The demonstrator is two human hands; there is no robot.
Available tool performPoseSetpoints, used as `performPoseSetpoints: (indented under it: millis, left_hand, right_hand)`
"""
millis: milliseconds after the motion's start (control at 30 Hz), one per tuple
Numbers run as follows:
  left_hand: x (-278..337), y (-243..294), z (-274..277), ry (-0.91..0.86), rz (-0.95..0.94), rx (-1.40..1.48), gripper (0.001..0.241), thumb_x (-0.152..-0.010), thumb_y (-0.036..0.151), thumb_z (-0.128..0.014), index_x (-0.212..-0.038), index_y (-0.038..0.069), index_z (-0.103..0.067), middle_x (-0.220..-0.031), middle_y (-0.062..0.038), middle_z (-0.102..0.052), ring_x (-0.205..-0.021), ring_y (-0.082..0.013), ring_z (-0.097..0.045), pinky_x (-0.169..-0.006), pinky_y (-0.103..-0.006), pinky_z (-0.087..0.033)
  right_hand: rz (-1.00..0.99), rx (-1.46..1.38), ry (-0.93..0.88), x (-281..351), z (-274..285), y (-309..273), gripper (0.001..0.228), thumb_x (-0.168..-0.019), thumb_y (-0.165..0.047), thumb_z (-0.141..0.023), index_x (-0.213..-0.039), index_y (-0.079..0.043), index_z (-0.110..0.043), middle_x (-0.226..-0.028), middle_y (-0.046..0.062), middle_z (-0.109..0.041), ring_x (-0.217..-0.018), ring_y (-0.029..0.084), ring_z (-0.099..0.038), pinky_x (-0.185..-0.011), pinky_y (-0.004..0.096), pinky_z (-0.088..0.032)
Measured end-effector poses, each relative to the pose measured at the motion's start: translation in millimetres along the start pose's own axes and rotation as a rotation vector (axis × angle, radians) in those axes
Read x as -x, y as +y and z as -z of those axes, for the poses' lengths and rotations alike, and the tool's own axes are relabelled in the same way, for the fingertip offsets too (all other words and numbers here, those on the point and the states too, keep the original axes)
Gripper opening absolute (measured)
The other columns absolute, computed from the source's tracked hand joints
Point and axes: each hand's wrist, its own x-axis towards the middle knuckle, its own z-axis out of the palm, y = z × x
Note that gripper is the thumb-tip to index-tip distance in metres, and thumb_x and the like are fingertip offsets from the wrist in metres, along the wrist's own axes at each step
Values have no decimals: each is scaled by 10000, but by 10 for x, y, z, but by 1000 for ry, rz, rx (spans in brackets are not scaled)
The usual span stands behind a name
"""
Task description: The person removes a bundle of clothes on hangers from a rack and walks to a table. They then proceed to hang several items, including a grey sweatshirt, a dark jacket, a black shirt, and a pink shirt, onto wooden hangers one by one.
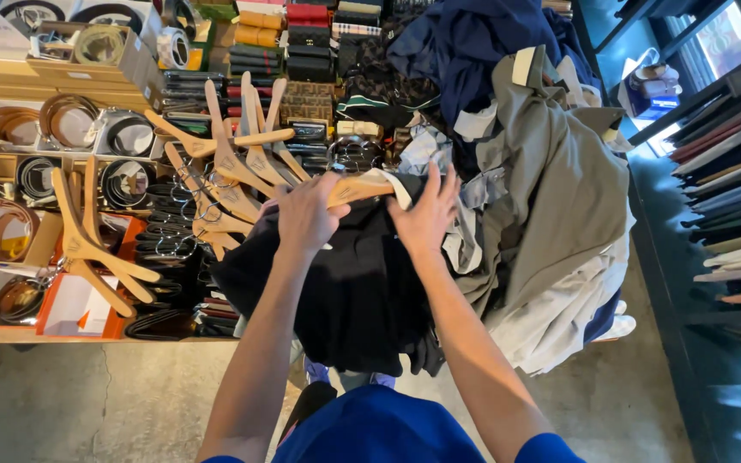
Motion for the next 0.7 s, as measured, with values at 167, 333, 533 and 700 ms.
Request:
performPoseSetpoints:
  millis: [167, 333, 533, 700]
  left_hand:
    - [187, -276, -188, -149, 75, -4, 412, -701, 304, -876, -1046, 173, -693, -938, -31, -747, -925, -278, -692, -893, -518, -323]
    - [388, -459, -671, -312, 139, -77, 497, -710, 435, -883, -1149, 257, -732, -912, -55, -736, -931, -277, -679, -897, -487, -347]
    - [524, -195, -486, 231, 166, -372, 783, -469, 573, -839, -1073, 89, -722, -1107, -199, -728, -983, -377, -642, -751, -478, -391]
    - [553, 178, -951, -61, -77, 3, 124, -857, 114, -731, -968, 118, -678, -1061, -50, -668, -1107, -260, -605, -999, -442, -451]
  right_hand:
    - [-82, -139, -115, 99, -480, 833, 676, -717, -181, -799, -1340, -91, -555, -1472, 185, -436, -1355, 447, -413, -1075, 566, -400]
    - [-54, -289, -59, 219, -643, 1039, 466, -751, -128, -742, -1186, 12, -650, -1223, 229, -600, -1139, 431, -581, -1018, 435, -471]
    - [-80, -233, -151, 196, -531, 1145, 377, -787, -141, -704, -1137, 2, -702, -1151, 237, -702, -1133, 413, -648, -1043, 431, -485]
    - [36, -141, -102, 306, -491, 1055, 439, -745, -143, -765, -1143, 33, -705, -1110, 290, -692, -1071, 463, -633, -994, 496, -456]
